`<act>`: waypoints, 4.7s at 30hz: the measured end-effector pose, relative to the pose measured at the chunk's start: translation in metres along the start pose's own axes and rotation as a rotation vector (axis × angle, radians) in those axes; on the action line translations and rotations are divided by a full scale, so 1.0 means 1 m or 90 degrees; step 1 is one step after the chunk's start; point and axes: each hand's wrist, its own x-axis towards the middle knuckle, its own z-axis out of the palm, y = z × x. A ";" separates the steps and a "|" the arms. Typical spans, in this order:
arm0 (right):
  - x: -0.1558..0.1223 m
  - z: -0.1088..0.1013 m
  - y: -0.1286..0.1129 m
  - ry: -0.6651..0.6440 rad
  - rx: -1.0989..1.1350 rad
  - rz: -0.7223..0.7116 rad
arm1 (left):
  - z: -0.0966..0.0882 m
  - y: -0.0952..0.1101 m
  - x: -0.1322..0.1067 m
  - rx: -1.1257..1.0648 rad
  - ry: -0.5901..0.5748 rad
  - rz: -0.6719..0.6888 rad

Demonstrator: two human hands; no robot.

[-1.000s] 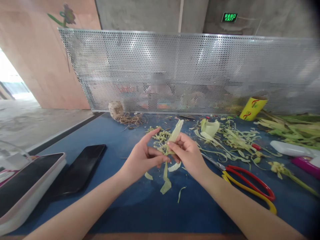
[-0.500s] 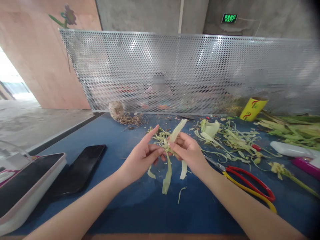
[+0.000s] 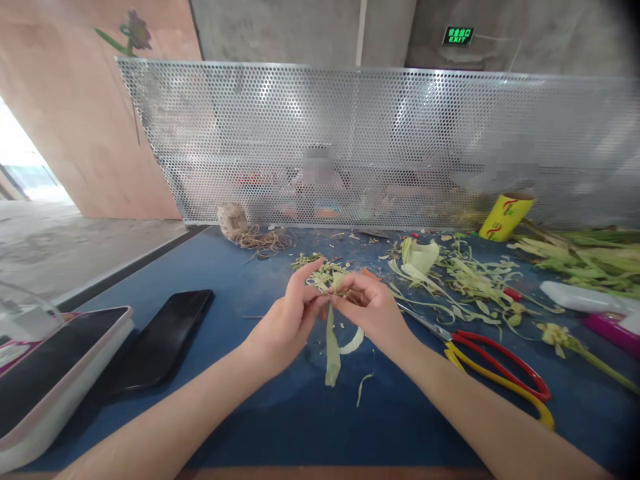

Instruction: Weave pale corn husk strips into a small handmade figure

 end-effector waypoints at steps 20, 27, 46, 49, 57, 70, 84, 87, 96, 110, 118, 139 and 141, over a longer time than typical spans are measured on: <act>0.000 0.004 0.001 0.041 0.091 0.083 | 0.002 0.000 0.000 -0.013 0.035 0.003; -0.001 0.005 0.001 0.060 0.150 0.070 | 0.004 0.003 -0.001 -0.062 0.072 -0.023; 0.002 -0.006 -0.004 -0.020 0.155 0.077 | -0.001 0.002 0.000 -0.024 0.085 -0.057; 0.003 -0.008 -0.008 -0.033 0.086 0.062 | 0.000 0.002 -0.001 -0.079 0.065 -0.068; 0.003 -0.015 -0.009 -0.045 -0.162 -0.073 | 0.000 0.002 0.004 -0.233 0.018 -0.122; 0.001 -0.024 -0.015 -0.033 -0.471 -0.321 | -0.002 0.001 0.008 -0.354 -0.079 -0.169; -0.010 -0.011 -0.012 0.209 -0.672 -0.651 | -0.003 0.007 0.010 -0.497 0.121 -0.269; -0.019 -0.002 -0.009 0.134 -0.718 -0.723 | -0.004 0.006 0.010 -0.585 0.181 -0.271; -0.014 0.014 -0.005 0.203 -0.792 -0.810 | -0.007 0.009 0.009 -0.658 0.176 -0.270; -0.014 0.003 -0.006 0.074 -0.171 -0.223 | -0.008 0.004 0.008 -0.497 0.095 -0.208; -0.014 0.000 -0.006 0.081 -0.311 -0.284 | -0.011 0.010 0.009 -0.409 0.079 -0.213; -0.004 0.004 0.003 0.022 0.033 -0.047 | -0.007 0.010 0.008 -0.378 0.144 -0.208; -0.005 0.004 0.000 0.033 0.030 -0.039 | -0.004 0.008 0.008 -0.420 0.137 -0.192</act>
